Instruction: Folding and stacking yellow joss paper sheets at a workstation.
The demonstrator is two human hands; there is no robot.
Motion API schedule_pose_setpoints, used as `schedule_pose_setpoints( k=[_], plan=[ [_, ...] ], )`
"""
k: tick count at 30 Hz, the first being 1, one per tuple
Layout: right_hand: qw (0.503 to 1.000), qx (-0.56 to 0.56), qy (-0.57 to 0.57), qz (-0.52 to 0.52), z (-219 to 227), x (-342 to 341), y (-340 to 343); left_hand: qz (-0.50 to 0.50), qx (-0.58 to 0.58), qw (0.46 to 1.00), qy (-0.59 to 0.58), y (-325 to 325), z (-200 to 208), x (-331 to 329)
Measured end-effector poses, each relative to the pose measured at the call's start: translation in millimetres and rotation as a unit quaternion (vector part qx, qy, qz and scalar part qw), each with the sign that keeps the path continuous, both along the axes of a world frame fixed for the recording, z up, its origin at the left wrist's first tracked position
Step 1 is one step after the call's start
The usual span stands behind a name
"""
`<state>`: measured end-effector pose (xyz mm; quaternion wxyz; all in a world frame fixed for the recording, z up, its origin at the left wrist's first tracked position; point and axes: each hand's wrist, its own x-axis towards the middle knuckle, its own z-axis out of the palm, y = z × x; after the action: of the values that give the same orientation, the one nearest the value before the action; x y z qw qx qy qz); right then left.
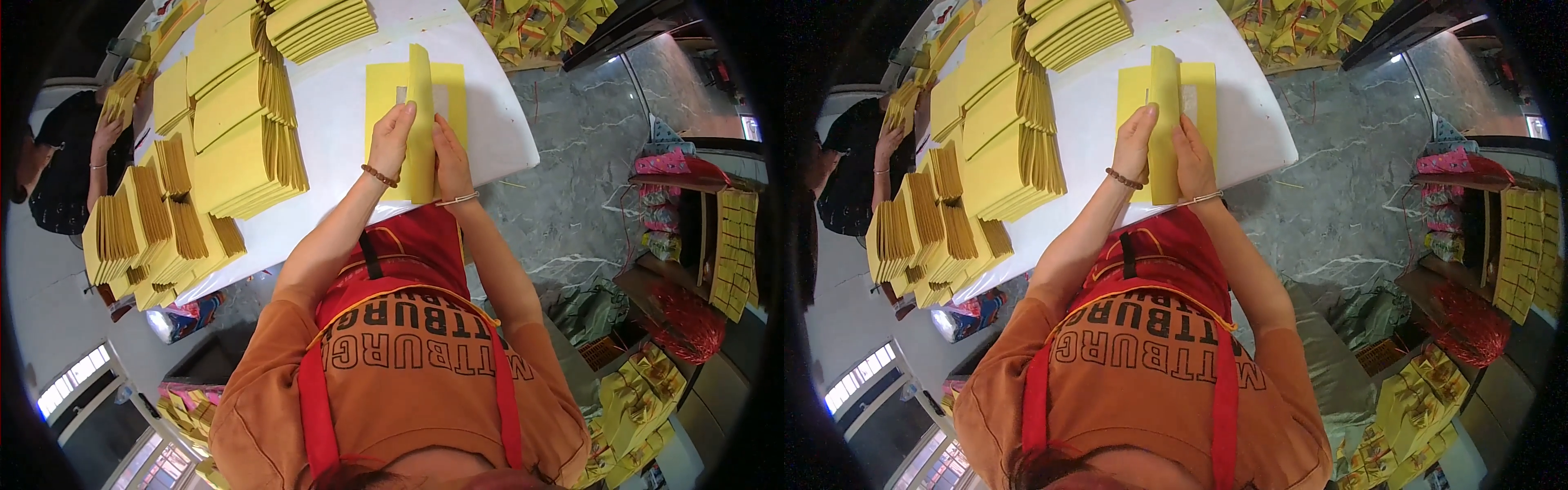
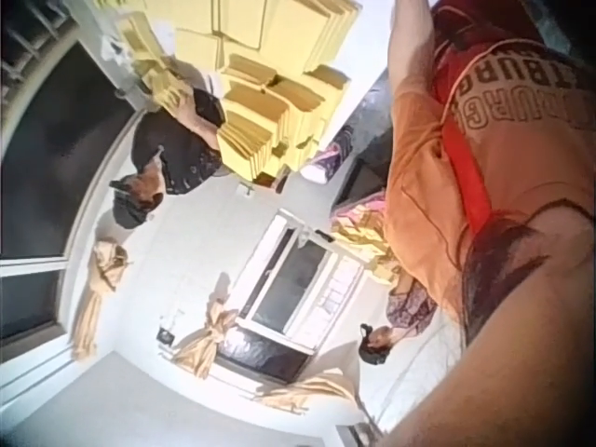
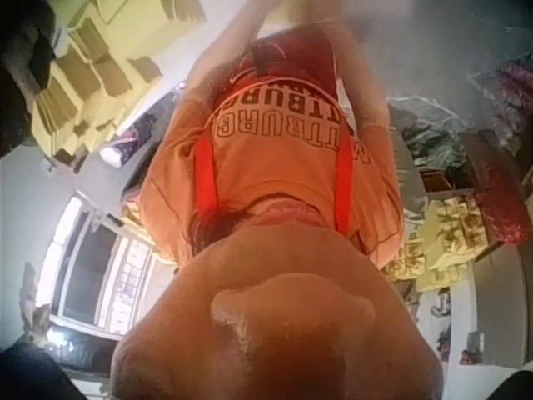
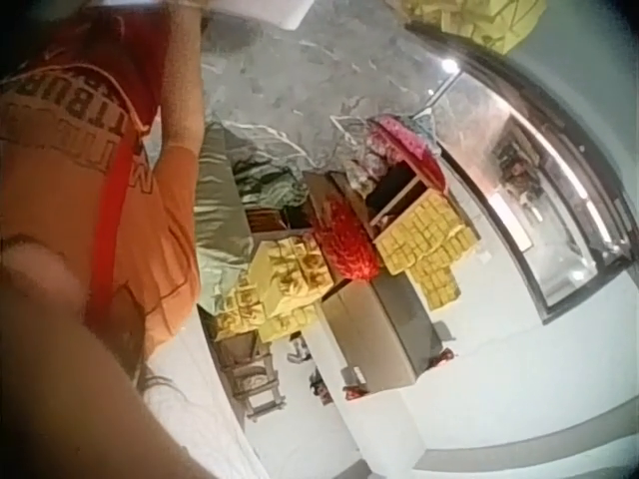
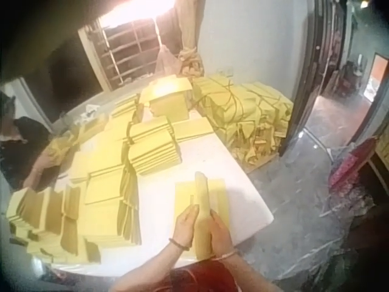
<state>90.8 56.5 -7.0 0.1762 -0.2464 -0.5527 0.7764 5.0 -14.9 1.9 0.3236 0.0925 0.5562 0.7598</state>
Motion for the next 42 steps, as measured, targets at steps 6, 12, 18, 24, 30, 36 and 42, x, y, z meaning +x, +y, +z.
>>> schedule_pose_setpoints(
  k=[6,12,18,24,30,36,42],
  plan=[
    [0.999,0.037,0.008,0.020,21.9,1.0,-2.2,-0.016,0.005,1.000,0.026,-2.0,-1.6,-3.1],
    [0.995,0.056,0.017,0.079,23.4,3.1,2.7,-0.047,0.007,0.998,-0.034,-1.8,4.7,-5.9],
    [0.990,0.093,0.004,0.110,18.6,5.1,4.1,-0.099,0.005,0.995,-0.029,-5.4,8.9,-11.5],
    [0.988,0.075,0.037,0.128,25.8,7.8,5.8,-0.128,0.036,0.990,-0.036,-9.5,6.4,-14.2],
    [0.986,0.091,0.027,0.137,19.6,9.8,8.8,-0.132,0.050,0.989,-0.039,-11.0,3.7,-15.1],
    [0.988,0.052,0.040,0.140,19.4,12.2,9.1,-0.114,0.044,0.991,-0.046,-13.7,-6.6,-19.2],
    [0.989,0.062,0.054,0.126,17.3,12.1,7.7,-0.035,0.051,0.998,0.016,-7.8,-17.3,-8.2]
  ],
)
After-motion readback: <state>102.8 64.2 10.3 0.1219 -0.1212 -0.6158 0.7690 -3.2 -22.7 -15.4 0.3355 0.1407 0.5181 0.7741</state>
